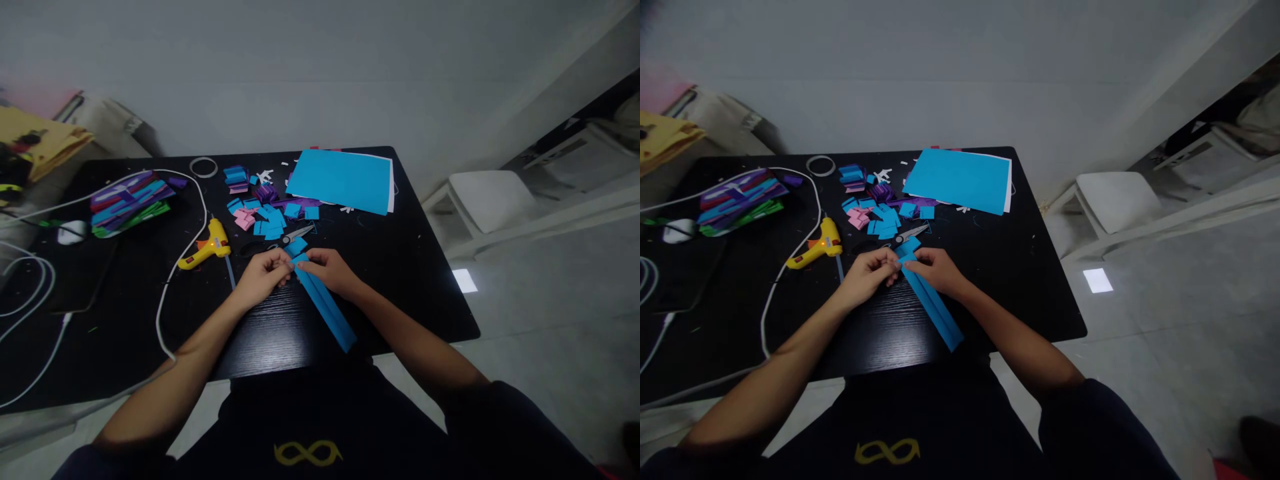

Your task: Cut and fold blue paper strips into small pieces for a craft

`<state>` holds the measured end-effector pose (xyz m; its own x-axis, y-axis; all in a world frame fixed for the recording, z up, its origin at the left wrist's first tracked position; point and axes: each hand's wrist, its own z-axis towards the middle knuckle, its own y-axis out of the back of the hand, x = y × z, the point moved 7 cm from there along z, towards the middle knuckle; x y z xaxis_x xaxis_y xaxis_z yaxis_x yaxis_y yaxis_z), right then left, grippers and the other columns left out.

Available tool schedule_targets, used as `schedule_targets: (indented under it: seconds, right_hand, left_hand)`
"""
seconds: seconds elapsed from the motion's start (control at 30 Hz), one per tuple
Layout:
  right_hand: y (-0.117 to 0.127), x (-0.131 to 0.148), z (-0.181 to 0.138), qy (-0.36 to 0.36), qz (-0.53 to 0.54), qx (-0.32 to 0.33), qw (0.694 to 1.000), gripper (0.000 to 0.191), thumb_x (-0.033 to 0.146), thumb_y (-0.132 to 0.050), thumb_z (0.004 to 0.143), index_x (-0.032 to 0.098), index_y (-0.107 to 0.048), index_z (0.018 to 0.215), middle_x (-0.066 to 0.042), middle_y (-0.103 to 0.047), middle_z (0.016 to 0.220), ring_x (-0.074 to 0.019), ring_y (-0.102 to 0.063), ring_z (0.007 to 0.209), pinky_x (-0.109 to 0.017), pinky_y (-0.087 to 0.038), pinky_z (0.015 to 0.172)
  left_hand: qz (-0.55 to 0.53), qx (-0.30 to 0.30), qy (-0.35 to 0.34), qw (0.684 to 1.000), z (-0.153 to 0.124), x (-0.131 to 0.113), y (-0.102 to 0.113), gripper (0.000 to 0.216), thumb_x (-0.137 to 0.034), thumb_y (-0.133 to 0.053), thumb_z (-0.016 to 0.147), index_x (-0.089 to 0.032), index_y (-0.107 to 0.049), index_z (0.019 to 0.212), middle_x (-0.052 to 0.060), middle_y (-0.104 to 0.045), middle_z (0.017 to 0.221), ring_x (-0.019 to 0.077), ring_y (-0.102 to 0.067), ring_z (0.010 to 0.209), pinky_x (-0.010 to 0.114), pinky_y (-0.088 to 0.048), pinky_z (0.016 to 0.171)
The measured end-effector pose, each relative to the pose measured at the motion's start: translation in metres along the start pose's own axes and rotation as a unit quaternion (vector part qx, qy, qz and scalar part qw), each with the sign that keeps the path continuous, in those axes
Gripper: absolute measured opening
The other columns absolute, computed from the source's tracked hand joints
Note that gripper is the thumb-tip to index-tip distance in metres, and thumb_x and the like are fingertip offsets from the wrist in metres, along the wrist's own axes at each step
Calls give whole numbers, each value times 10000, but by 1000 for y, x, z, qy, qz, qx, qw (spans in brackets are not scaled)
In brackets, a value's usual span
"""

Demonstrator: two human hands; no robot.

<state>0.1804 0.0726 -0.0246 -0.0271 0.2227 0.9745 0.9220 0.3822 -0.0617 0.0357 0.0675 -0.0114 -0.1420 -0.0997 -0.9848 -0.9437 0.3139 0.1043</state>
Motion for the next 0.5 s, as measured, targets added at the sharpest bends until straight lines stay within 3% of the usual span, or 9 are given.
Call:
schedule_targets:
  seconds: [0.17, 0.5]
  right_hand:
    - [-6, -6, -2, -68, 65, 44, 995, 294, 437, -766, 750, 158, -701, 815, -27, -739, 717, -167, -697, 680, -268, -534, 656]
    - [-7, -4, -2, -40, 49, 53, 997, 350, 470, -819, 720, 144, -709, 783, -21, -736, 669, -158, -691, 622, -253, -531, 605]
  left_hand:
    - [-1, -22, -11, 1000, 0, -1, 4, 199, -333, -685, 824, -159, -625, 747, -32, -606, 588, 80, -524, 477, 195, -408, 488]
    - [42, -13, -27, 999, -1, -2, 4, 240, -379, -668, 863, -167, -638, 753, -20, -621, 613, 104, -560, 528, 217, -445, 543]
